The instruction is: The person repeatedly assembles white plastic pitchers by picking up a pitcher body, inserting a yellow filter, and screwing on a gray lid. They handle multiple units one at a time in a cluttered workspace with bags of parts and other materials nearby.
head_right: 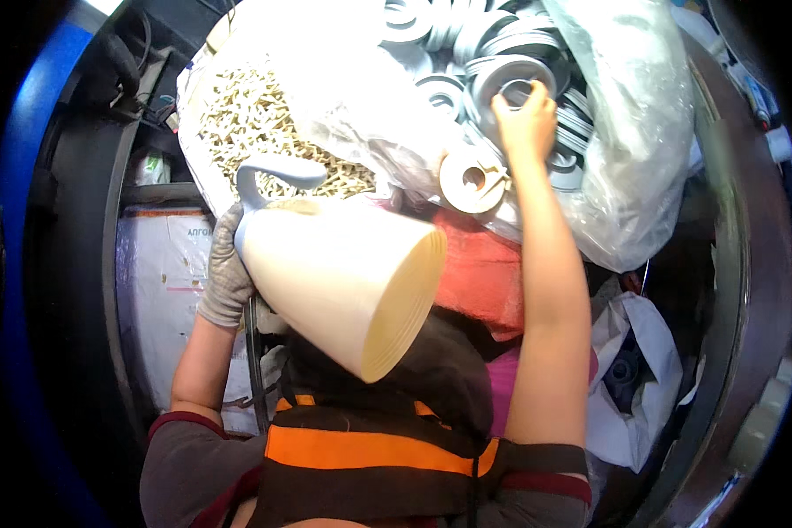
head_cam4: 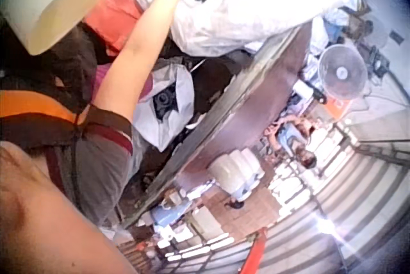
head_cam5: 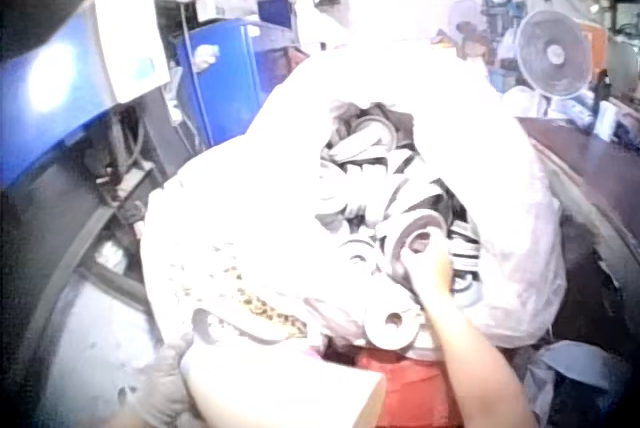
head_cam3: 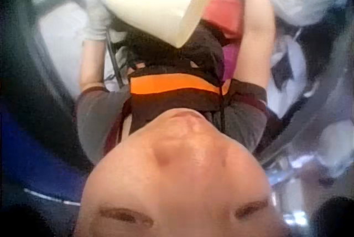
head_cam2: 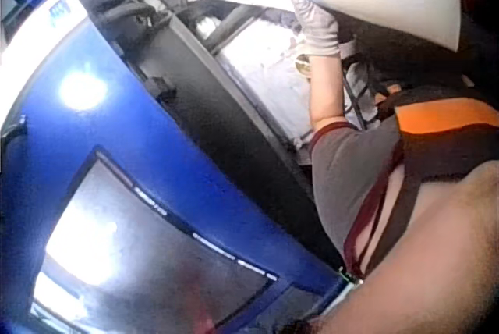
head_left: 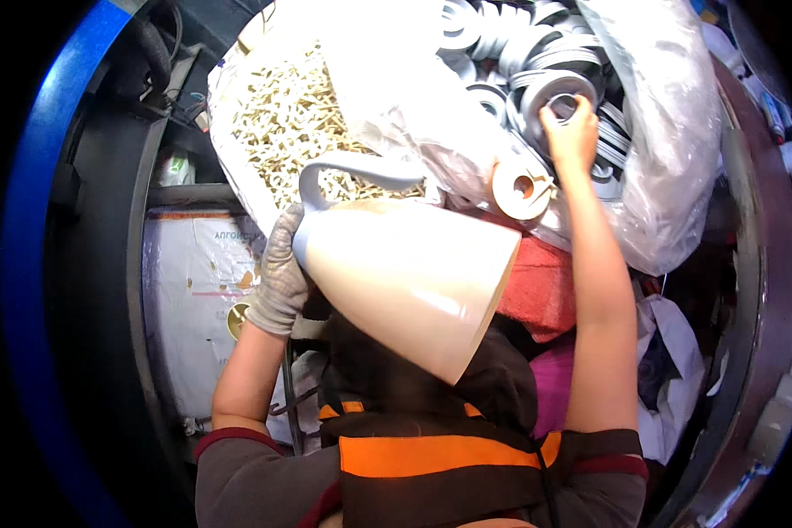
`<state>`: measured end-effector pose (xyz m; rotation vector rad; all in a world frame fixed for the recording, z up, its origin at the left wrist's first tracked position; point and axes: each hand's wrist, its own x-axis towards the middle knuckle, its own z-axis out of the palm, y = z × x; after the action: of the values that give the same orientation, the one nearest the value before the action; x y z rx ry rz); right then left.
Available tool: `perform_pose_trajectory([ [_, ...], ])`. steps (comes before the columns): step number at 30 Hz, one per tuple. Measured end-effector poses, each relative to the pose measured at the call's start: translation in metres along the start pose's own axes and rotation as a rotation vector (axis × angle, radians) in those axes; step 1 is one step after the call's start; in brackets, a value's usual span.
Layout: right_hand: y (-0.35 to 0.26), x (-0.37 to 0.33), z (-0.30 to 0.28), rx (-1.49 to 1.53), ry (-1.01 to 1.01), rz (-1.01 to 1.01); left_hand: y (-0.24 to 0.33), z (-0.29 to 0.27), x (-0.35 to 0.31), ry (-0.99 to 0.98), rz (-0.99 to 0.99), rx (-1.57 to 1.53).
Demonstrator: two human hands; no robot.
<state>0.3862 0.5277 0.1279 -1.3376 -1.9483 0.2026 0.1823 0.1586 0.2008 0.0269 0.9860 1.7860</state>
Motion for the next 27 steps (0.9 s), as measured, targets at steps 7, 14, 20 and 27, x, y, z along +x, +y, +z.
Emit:
perform_pose_trajectory([
  [7,-0.03,-0.085,-0.127,0.844,-0.419,0.071,-0.016,-0.015,0.024,0.124,0.012,-0.191],
  [14,-0.059,-0.156,-0.182,0.723,-0.296,-0.22,-0.042,0.023,0.014,-0.002,-0.073,-0.118],
  [20,-0.035,-0.171,-0.21,0.556,-0.139,-0.569,-0.047,0.024,-0.002,-0.015,-0.197,-0.065],
  [27,-0.026,-0.219,-0.169,0.718,-0.475,-0.035,-0.03,0.068,-0.057,-0.376,0.788,0.705],
])
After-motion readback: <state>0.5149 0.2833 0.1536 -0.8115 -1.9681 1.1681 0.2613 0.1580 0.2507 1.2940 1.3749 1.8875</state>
